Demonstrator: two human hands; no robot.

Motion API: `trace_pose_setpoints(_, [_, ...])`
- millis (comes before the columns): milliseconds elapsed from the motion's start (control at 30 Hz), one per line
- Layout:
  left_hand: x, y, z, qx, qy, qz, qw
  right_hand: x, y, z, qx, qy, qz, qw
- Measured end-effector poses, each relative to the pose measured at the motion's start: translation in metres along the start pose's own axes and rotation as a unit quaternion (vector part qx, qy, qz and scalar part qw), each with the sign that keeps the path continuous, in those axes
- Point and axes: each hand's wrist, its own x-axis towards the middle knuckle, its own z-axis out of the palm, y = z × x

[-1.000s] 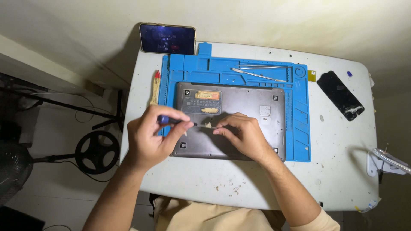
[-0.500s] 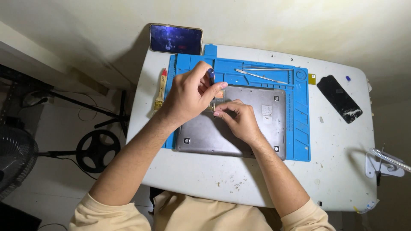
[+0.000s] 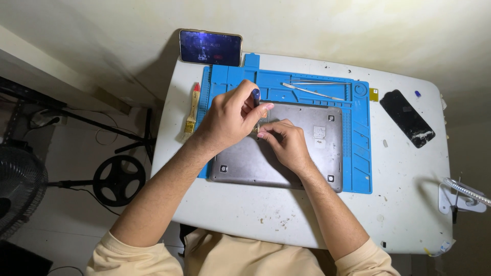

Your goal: Using a precision screwdriver to fasten or unfasten screws on the bottom casing of a laptop on a repair mat.

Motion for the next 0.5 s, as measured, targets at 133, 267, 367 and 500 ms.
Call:
trace_pose_setpoints(133, [0.0002, 0.0038, -0.0015, 0.006, -0.005, 0.002, 1.000, -0.0012, -0.0028, 0.0003, 0.001, -0.004, 0.000, 1.000])
trace_pose_setpoints(267, [0.0010, 0.0051, -0.0029, 0.008, -0.003, 0.004, 1.000, -0.0001, -0.0031, 0.0012, -0.001, 0.002, -0.006, 1.000])
trace_pose_setpoints(367, [0.0016, 0.0051, -0.0025, 0.012, -0.004, 0.010, 1.000, 0.0002, -0.0009, 0.0016, -0.001, 0.007, -0.008, 1.000])
trace_pose_setpoints(500, [0.0015, 0.0036, -0.0034, 0.020, -0.008, 0.013, 1.000, 0.0003, -0.0004, 0.0016, 0.000, 0.008, -0.012, 1.000])
